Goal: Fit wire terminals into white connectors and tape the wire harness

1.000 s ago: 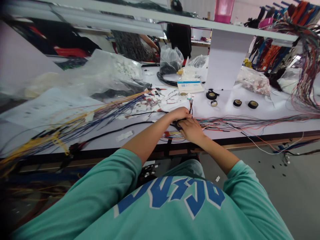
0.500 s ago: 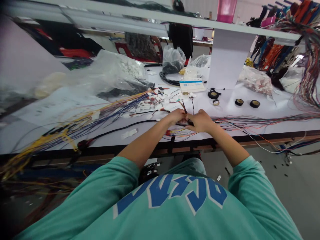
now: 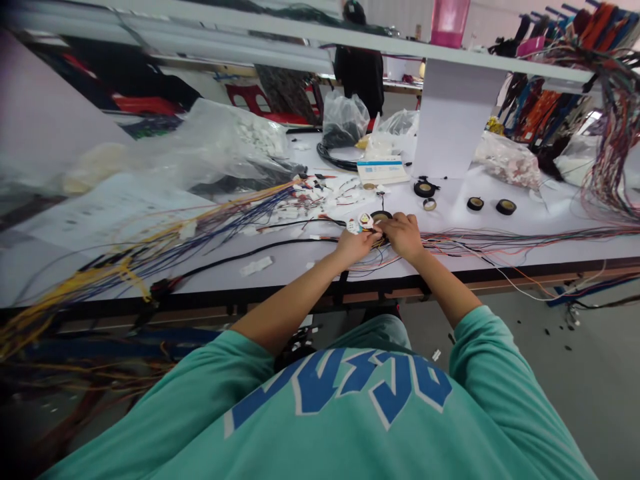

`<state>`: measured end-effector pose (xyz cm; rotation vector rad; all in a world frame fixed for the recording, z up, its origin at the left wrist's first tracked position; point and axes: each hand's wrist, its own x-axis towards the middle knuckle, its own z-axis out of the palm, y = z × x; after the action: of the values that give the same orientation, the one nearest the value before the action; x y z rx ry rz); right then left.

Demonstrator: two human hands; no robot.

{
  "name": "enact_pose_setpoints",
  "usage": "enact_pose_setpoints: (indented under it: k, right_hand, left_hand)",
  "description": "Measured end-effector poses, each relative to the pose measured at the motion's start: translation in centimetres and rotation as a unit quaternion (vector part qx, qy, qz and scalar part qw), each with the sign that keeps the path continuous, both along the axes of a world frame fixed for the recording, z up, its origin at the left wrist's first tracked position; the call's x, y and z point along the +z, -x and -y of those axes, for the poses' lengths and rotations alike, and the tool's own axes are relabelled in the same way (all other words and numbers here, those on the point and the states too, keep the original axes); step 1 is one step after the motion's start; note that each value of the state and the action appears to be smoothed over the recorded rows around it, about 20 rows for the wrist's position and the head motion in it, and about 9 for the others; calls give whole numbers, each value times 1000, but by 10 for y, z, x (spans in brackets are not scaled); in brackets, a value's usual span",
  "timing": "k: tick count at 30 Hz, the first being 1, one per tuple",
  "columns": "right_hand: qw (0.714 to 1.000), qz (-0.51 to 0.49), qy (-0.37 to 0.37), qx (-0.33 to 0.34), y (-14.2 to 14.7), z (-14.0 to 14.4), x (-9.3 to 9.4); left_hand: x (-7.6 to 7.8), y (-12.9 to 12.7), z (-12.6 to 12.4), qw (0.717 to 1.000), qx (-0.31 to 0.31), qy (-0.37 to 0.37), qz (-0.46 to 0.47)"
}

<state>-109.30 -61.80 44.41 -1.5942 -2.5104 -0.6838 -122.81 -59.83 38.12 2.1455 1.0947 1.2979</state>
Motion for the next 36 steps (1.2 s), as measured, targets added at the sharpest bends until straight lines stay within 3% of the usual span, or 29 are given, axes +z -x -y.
enact_pose_setpoints:
  k: [4, 8, 11, 14, 19, 23, 25, 27, 30, 36]
  right_hand:
    - [980, -180, 80, -37, -11, -15, -8]
    - [961, -248, 112, -41, -22, -24, -15]
    - [945, -288, 148, -43, -27, -26, -19]
    - [926, -326, 187, -35, -26, -26, -20]
    - [868, -445, 219, -9, -18, -21, -16]
    - [930, -349, 81, -84, -13, 1, -16]
    - [962, -255, 11, -91, -12, 17, -19]
    - [984, -164, 0, -75, -12, 32, -24]
    - [995, -86, 9, -53, -10, 47, -32]
    - [998, -20, 2, -68, -2, 54, -37]
  left_hand:
    - [26, 7, -2, 986, -31, -59, -150]
    - [50, 9, -5, 962, -61, -139, -226]
    - [59, 8, -8, 946, -59, -184, -261]
    - [54, 6, -9, 950, -60, -158, -264]
    - [28, 5, -13, 971, -84, -39, -221]
    - [16, 5, -19, 973, -145, 14, -180]
    - [15, 4, -23, 972, -164, 30, -164]
    - [14, 1, -28, 972, -176, 41, -149]
    - [12, -5, -37, 970, -203, 62, -122]
    - [9, -10, -44, 960, -250, 113, -61]
